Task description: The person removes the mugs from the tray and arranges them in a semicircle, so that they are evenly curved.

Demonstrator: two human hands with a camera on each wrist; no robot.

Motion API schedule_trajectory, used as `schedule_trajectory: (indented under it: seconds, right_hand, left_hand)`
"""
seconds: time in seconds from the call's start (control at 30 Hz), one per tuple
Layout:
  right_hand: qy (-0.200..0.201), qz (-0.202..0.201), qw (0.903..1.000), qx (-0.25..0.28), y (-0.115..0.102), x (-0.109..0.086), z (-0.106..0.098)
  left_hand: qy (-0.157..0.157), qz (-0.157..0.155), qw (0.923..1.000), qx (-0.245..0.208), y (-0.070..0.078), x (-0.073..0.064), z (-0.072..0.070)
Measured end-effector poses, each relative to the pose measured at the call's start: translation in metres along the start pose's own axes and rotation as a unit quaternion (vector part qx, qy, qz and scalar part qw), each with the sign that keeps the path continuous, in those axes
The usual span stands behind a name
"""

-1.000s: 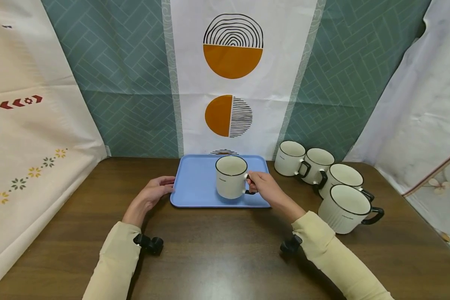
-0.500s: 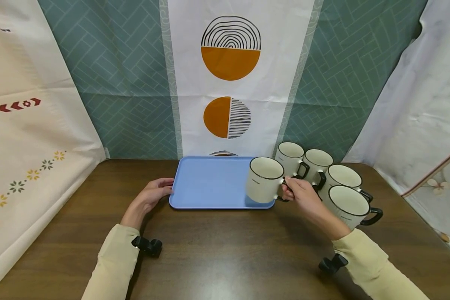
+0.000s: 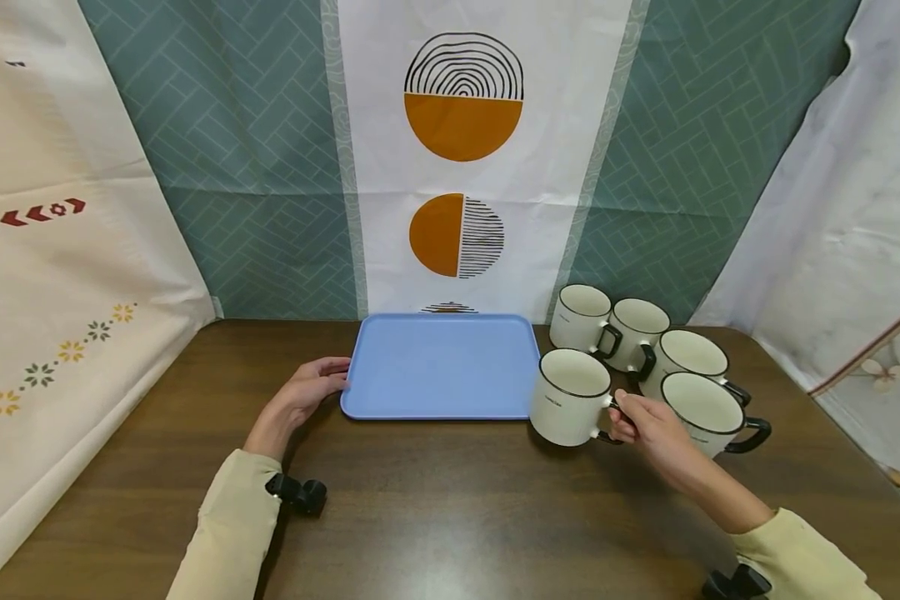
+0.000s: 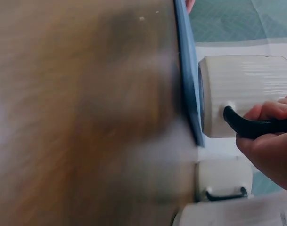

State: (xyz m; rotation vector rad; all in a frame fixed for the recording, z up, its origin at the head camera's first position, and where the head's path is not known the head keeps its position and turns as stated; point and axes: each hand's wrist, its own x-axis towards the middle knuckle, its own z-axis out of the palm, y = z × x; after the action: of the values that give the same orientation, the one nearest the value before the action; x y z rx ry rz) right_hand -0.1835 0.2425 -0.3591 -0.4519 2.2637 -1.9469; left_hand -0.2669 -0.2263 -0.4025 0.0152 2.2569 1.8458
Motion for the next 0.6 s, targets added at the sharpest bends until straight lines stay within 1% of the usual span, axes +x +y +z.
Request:
schedule_trajectory:
  seconds: [0.1, 0.2, 0.3, 0.4, 0.5, 0.6]
  right_hand:
    - [-0.009, -0.002, 0.9999, -0.008, 0.002, -0.009, -0.008]
    - [-0.018, -0.004, 0.9998, -0.011, 0.004, -0.015, -0.012]
    - [-0.020, 0.006, 0.9995, -0.026, 0.006, -0.020, -0.016]
    - [-0.034, 0.011, 0.9985, -0.042, 0.009, -0.025, -0.022]
    - [-0.066, 0.000, 0.9967, -0.046, 0.012, -0.031, -0.030]
    - [-0.125, -0.022, 0.9914, -0.033, 0.015, -0.036, -0.041]
  left_hand:
    - [-0.004, -0.003, 1.0000, 0.001, 0.000, 0.001, 0.001]
    - [-0.003, -0.006, 1.0000, 0.002, 0.001, 0.000, -0.001]
    - [-0.005, -0.007, 1.0000, 0.001, 0.001, -0.001, -0.003]
    - [-0.008, -0.010, 0.9999, 0.000, 0.000, -0.001, -0.003]
    - [-0.010, -0.008, 0.9999, 0.002, 0.000, 0.000, -0.002]
    - [-0.012, -0.004, 0.9999, 0.005, 0.000, 0.000, 0.000]
